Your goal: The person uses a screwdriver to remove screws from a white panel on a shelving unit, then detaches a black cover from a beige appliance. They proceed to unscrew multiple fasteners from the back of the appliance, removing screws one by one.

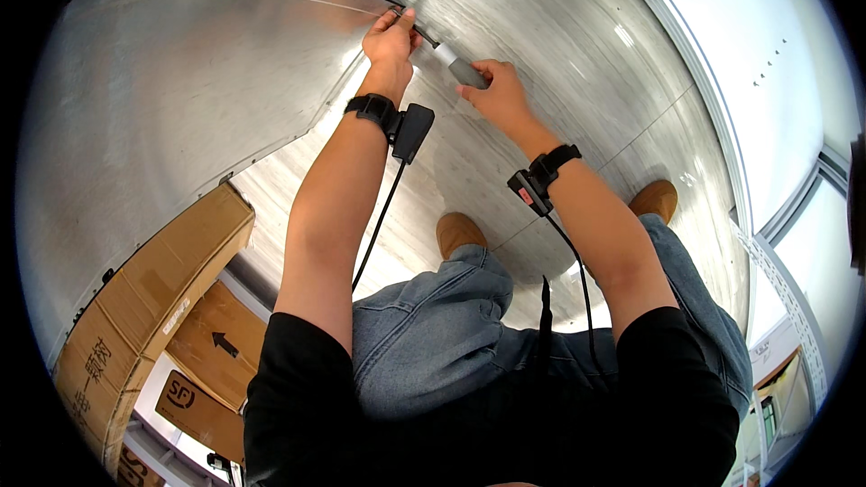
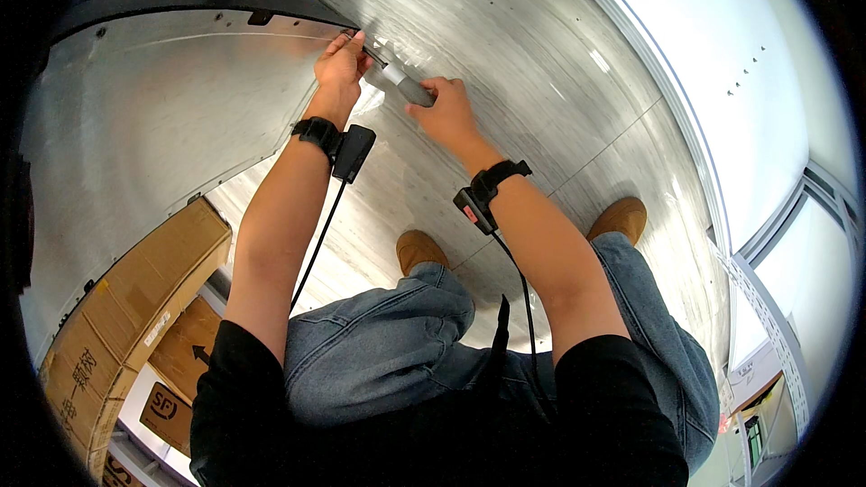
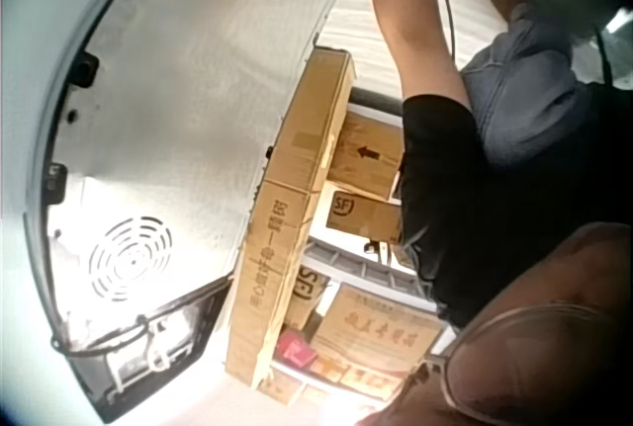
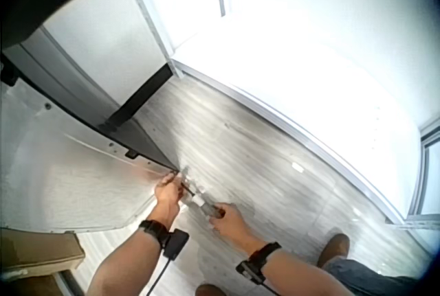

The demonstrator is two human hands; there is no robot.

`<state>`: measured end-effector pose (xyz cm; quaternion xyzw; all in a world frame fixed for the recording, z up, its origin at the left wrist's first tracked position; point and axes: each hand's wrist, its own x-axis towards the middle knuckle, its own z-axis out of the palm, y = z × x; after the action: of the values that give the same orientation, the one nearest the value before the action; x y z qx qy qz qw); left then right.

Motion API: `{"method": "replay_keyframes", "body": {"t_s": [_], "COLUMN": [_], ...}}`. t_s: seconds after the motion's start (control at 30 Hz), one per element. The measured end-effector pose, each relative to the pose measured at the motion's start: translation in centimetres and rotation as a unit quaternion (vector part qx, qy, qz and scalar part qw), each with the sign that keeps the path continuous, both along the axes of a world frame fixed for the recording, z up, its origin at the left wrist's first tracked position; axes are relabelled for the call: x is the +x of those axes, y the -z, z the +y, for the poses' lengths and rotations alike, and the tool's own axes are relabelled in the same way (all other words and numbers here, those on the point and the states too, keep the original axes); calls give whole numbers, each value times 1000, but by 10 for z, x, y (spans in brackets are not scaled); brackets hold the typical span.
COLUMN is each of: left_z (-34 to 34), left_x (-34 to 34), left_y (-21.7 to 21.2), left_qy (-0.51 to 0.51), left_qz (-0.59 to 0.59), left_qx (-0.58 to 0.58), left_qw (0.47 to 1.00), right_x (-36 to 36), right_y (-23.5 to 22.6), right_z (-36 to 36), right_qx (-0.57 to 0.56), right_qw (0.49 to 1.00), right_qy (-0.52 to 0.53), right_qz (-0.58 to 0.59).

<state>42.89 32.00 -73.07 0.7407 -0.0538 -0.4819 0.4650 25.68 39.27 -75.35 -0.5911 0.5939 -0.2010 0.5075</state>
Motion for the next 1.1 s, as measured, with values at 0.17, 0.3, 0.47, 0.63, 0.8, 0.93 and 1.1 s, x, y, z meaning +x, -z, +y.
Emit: {"method": "replay_keyframes", "body": {"t_s": [0.17,0.3,0.47,0.63,0.8,0.93,1.1], "left_z": [0,3,3,0,1,1,2], "left_x": [5,8,11,3,7,7,13], "left_y": [3,5,4,-2,0,-3,-3], "left_qy": [-15,5,9,24,17,15,4], "left_qz": [-3,15,36,-23,0,23,59], "left_qx": [3,-17,-24,15,18,-3,-27], "left_qw": [1000,1000,999,999,1000,1000,998], "right_x": [-3,-12,-5,0,2,-9,-3], "right_y": [-22,-25,-16,-1,-28,-23,-25], "right_z": [-5,-8,0,10,3,-6,0], "right_qx": [305,409,288,30,246,407,318], "right_qw": [899,836,906,994,932,842,905], "right_qy": [133,121,123,48,121,120,109], "right_qz": [-285,-344,-285,-92,-239,-334,-261]}}
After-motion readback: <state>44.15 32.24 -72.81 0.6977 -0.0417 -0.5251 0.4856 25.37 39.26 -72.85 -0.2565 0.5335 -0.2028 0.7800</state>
